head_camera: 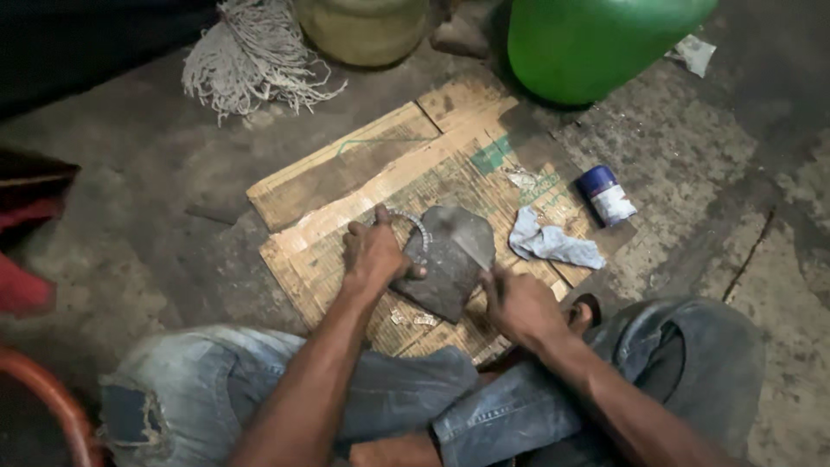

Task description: The person sits on the floor and repeatedly strikes a small metal object with a hammer to shape it. The object is held in place on a flat stone resting on a piece of cardboard. The person adjusts the object's position occasionally while continuing to hammer it.

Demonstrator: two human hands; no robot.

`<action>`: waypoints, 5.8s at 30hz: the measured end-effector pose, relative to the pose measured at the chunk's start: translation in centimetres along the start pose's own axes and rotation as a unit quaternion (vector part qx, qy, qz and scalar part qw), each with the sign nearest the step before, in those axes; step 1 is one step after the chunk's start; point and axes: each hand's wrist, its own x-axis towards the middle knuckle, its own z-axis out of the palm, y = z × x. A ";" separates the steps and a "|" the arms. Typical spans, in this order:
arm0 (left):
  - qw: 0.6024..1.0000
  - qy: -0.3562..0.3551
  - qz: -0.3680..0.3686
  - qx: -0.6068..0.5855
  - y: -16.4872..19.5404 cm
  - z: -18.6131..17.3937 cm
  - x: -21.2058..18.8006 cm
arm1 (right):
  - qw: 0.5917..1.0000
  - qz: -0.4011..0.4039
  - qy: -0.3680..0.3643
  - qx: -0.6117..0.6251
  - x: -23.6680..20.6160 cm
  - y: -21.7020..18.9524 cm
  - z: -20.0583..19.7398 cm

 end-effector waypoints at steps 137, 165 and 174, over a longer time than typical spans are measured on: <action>1.000 0.006 0.001 0.008 -0.9 1.0 0.7 | 0.997 -0.024 -0.055 -0.051 -1.0 -2.0 -0.6; 1.000 0.016 -0.010 0.001 -0.6 0.7 -0.4 | 0.998 0.007 -0.016 -0.068 -1.6 -2.1 0.8; 1.000 0.017 -0.004 0.019 -0.9 1.1 0.0 | 0.999 0.023 -0.027 -0.041 -2.1 -3.6 -1.1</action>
